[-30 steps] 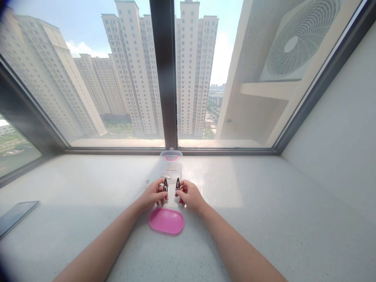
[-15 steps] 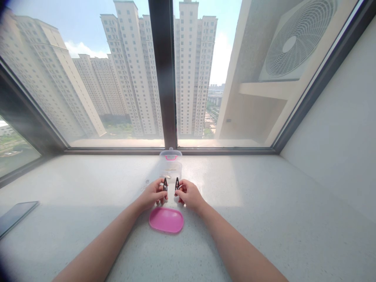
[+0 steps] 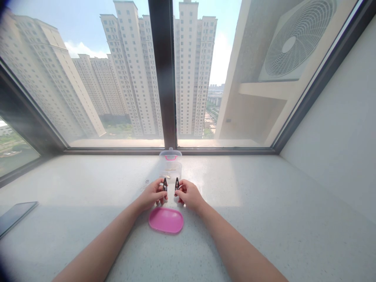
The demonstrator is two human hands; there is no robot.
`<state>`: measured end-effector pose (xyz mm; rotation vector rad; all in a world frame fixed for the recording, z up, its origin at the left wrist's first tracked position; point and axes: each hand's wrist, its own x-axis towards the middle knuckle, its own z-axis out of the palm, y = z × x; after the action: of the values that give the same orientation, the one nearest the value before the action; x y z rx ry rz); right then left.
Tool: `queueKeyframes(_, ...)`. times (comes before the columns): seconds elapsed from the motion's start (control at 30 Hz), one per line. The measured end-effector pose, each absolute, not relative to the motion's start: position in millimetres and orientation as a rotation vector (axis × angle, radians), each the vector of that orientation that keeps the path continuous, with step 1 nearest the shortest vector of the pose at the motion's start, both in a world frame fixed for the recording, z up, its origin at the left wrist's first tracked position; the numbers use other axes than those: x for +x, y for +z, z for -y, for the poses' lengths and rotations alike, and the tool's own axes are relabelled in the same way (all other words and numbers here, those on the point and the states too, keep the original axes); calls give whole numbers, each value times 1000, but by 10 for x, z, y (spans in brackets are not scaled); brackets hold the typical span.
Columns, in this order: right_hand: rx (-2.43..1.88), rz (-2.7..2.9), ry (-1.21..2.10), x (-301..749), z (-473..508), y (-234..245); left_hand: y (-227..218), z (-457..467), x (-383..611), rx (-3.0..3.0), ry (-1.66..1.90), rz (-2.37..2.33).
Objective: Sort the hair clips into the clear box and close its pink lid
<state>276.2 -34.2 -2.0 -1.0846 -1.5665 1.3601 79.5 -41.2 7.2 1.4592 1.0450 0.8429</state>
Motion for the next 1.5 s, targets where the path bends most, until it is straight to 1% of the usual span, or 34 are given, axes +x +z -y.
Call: queueKeyframes(1.5,-1107,1612,1324,2757,342,-36,65,405,788,1444,847,-1034)
